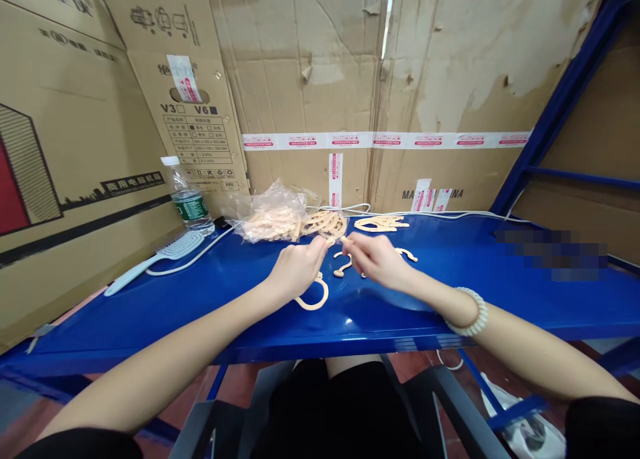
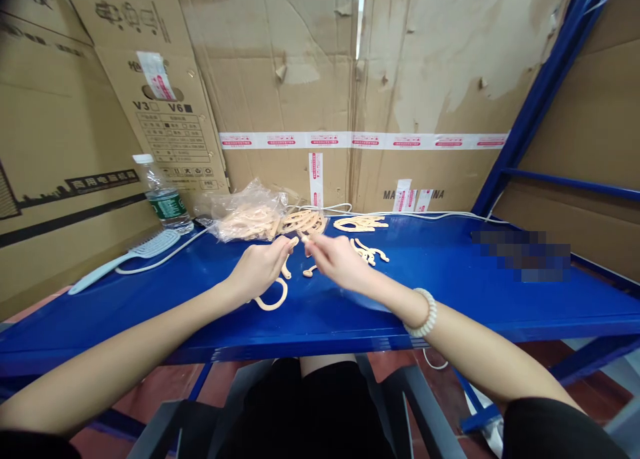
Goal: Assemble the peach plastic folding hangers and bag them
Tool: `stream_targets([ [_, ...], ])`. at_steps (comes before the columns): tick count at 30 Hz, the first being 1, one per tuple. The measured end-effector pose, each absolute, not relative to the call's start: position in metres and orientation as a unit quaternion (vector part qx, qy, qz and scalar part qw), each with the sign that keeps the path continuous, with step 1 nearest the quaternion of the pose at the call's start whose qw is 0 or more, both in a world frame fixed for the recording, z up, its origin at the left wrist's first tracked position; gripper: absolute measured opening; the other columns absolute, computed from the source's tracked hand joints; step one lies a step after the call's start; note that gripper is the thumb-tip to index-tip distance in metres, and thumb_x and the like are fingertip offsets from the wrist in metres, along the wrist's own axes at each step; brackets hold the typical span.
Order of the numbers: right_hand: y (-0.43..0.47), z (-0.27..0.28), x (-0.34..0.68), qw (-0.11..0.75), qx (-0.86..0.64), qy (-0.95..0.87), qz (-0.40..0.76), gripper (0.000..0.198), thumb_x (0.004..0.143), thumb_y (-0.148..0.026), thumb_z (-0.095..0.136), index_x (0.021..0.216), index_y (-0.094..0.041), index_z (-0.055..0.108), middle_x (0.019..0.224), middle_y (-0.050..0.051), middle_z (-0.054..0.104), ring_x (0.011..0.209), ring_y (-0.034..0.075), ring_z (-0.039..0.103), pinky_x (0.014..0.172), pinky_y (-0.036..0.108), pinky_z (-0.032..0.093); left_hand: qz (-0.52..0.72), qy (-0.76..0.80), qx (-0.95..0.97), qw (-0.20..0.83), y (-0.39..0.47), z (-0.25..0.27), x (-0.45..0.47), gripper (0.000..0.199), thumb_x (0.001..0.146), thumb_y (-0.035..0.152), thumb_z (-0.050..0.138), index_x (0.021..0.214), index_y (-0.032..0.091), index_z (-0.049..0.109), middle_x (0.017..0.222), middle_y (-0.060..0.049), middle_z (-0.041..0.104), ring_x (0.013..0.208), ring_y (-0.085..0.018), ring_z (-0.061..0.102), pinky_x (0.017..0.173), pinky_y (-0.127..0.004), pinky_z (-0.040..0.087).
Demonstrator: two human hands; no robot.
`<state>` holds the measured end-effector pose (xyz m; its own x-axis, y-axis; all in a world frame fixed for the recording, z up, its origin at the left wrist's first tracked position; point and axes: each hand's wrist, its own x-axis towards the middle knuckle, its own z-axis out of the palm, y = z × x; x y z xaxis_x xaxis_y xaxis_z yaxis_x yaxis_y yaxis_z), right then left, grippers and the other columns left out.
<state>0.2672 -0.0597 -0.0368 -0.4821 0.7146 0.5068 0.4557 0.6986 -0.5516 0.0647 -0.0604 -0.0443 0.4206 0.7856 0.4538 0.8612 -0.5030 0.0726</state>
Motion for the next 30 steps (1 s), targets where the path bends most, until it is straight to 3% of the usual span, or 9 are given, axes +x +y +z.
stream_targets([
  [3, -0.039, -0.019, 0.298, 0.387, -0.325, -0.826, 0.248, 0.041, 0.098, -0.049, 0.037, 0.085, -0.017, 0.06, 0.072, 0.004, 0.065, 0.06, 0.014, 0.059, 0.059, 0.027, 0.045, -0.304, -0.502, -0.809, -0.037, -0.055, -0.044, 0.063, 0.03, 0.099, 0.034, 0.038, 0.093, 0.019, 0.064, 0.075, -0.005, 0.07, 0.073, -0.022, 0.067, 0.065, -0.027, 0.043],
  [6, -0.018, -0.002, 0.336, 0.376, -0.346, -0.848, 0.141, 0.035, 0.093, -0.047, 0.052, 0.088, -0.019, 0.071, 0.092, 0.009, 0.066, 0.087, 0.019, 0.061, 0.077, 0.032, 0.048, -0.386, -0.512, -0.723, -0.258, -0.045, -0.042, 0.06, 0.026, 0.094, 0.035, 0.049, 0.08, 0.018, 0.064, 0.06, -0.001, 0.065, 0.058, -0.017, 0.06, 0.057, -0.023, 0.039],
  [9, -0.004, 0.001, 0.358, 0.3, -0.395, -0.864, 0.087, 0.023, 0.088, -0.035, 0.059, 0.085, -0.019, 0.075, 0.092, 0.009, 0.067, 0.084, 0.019, 0.062, 0.076, 0.033, 0.049, -0.396, -0.512, -0.651, -0.396, -0.037, -0.038, 0.057, 0.027, 0.095, 0.031, 0.044, 0.078, 0.016, 0.058, 0.04, 0.002, 0.054, 0.036, -0.012, 0.045, 0.043, -0.02, 0.032],
  [12, 0.003, -0.007, 0.36, 0.205, -0.445, -0.87, 0.054, 0.019, 0.079, -0.012, 0.06, 0.081, -0.019, 0.077, 0.088, 0.008, 0.07, 0.079, 0.017, 0.064, 0.076, 0.031, 0.05, -0.402, -0.512, -0.595, -0.472, -0.035, -0.033, 0.055, 0.023, 0.097, 0.028, 0.04, 0.082, 0.016, 0.052, 0.046, -0.002, 0.062, 0.034, -0.012, 0.047, 0.037, -0.018, 0.029],
  [19, 0.009, -0.016, 0.365, 0.094, -0.464, -0.876, 0.09, 0.022, 0.064, 0.001, 0.062, 0.071, -0.016, 0.073, 0.073, 0.003, 0.073, 0.069, 0.017, 0.066, 0.064, 0.027, 0.051, -0.473, -0.474, -0.463, -0.581, -0.036, -0.027, 0.054, 0.019, 0.099, 0.019, 0.037, 0.083, 0.015, 0.046, 0.06, -0.008, 0.068, 0.045, -0.014, 0.063, 0.048, -0.023, 0.051],
  [22, -0.001, -0.013, 0.357, 0.154, -0.457, -0.875, 0.041, 0.028, 0.069, 0.001, 0.057, 0.086, -0.015, 0.072, 0.083, 0.006, 0.072, 0.077, 0.02, 0.066, 0.071, 0.032, 0.052, -0.523, -0.454, -0.423, -0.585, -0.035, -0.027, 0.056, 0.012, 0.099, 0.017, 0.038, 0.088, 0.016, 0.044, 0.062, -0.007, 0.068, 0.055, -0.017, 0.069, 0.055, -0.024, 0.055],
  [26, -0.038, -0.017, 0.308, 0.39, -0.302, -0.869, -0.049, 0.028, 0.089, -0.02, 0.053, 0.116, -0.017, 0.061, 0.104, 0.009, 0.068, 0.098, 0.021, 0.062, 0.087, 0.039, 0.048, -0.585, -0.416, -0.379, -0.584, -0.037, -0.027, 0.062, 0.015, 0.101, 0.015, 0.033, 0.089, 0.019, 0.04, 0.068, -0.008, 0.07, 0.071, -0.017, 0.073, 0.074, -0.028, 0.057],
  [27, -0.048, -0.021, 0.293, 0.409, -0.263, -0.872, -0.055, 0.027, 0.092, -0.024, 0.052, 0.117, -0.018, 0.06, 0.104, 0.009, 0.068, 0.098, 0.021, 0.061, 0.088, 0.039, 0.047, -0.596, -0.403, -0.369, -0.588, -0.039, -0.026, 0.063, 0.017, 0.101, 0.015, 0.032, 0.087, 0.019, 0.04, 0.071, -0.009, 0.072, 0.073, -0.016, 0.073, 0.076, -0.028, 0.057],
  [30, -0.069, -0.038, 0.26, 0.321, -0.207, -0.914, -0.136, 0.035, 0.093, -0.038, 0.055, 0.12, -0.016, 0.057, 0.107, 0.011, 0.068, 0.102, 0.025, 0.06, 0.103, 0.048, 0.034, -0.604, -0.342, -0.365, -0.621, -0.044, -0.027, 0.067, 0.022, 0.103, 0.018, 0.031, 0.083, 0.019, 0.041, 0.087, -0.011, 0.074, 0.077, -0.015, 0.071, 0.077, -0.029, 0.055],
])
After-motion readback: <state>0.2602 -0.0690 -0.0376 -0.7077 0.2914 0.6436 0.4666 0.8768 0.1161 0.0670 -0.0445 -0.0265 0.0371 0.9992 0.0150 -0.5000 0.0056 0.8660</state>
